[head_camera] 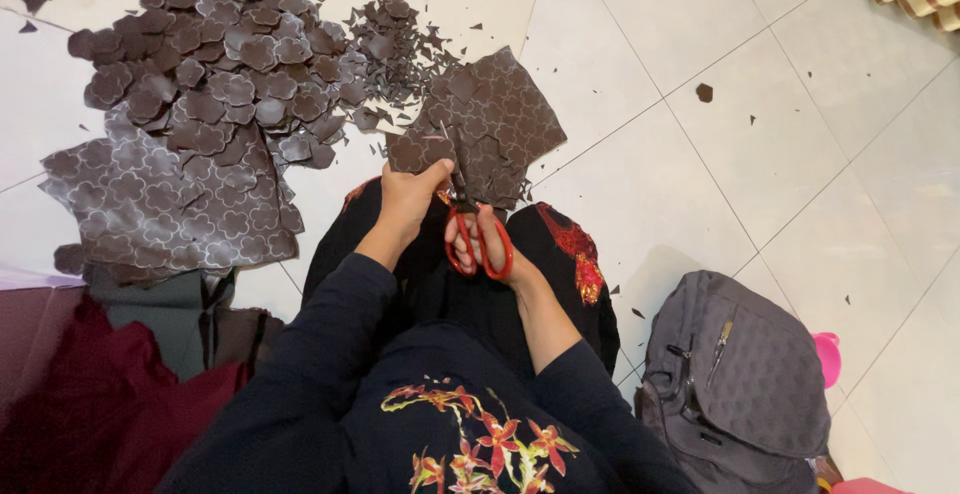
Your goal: The person sits on the floor and uses red-handled scissors to cut flower-shaped pieces from a brown patterned sheet. The cut shapes are placed in a growing pile to the left, while trimmings scatter nearby.
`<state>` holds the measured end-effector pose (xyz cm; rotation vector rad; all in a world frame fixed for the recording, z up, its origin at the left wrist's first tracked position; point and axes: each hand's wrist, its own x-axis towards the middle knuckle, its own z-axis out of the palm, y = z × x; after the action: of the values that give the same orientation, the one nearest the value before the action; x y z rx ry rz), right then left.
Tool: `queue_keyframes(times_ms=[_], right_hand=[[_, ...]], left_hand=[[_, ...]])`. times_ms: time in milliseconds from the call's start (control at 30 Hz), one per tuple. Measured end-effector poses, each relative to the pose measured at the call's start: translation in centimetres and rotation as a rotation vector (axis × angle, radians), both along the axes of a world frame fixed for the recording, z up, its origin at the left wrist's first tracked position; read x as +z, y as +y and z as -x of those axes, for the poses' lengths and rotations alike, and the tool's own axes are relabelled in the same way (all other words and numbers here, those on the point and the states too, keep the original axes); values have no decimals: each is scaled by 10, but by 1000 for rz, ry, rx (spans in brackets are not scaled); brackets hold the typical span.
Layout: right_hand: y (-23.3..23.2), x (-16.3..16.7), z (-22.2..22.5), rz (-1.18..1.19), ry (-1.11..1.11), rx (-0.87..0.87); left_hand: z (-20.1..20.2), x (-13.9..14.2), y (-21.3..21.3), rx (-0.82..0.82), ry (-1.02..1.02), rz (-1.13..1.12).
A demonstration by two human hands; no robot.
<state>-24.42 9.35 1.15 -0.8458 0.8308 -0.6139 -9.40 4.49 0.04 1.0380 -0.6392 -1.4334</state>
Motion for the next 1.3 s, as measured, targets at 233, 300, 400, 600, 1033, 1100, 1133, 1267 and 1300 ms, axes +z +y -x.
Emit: queue_keyframes(times_ms=[233,300,400,600,1033,1100,1133,1267,1300], right_hand=[[-1,-6,7,94,113,-52],[-1,-9,9,45,105,-61],[-1,-11,8,70,210,-119],[-7,-2,1,25,365,-301],[-12,-2,2,160,249,-592],[-12,-2,3,160,222,-623],[-11,-1,3,161,223,-629],[-13,-1,2,186,303,-601],[-13,-1,1,196,341,-583]], left_hand=[[0,1,2,-43,-18,-26],[0,0,2,-42,1,2],[0,-1,3,-46,-13,-20],[2,2,6,-197,46,-104],[0,-8,3,-416,-24,-101],[-3,-6,3,-426,33,-162],[-5,-5,2,-431,62,-193],[-8,0,-1,-336,129,-116],[-8,0,-2,-273,154,-100]])
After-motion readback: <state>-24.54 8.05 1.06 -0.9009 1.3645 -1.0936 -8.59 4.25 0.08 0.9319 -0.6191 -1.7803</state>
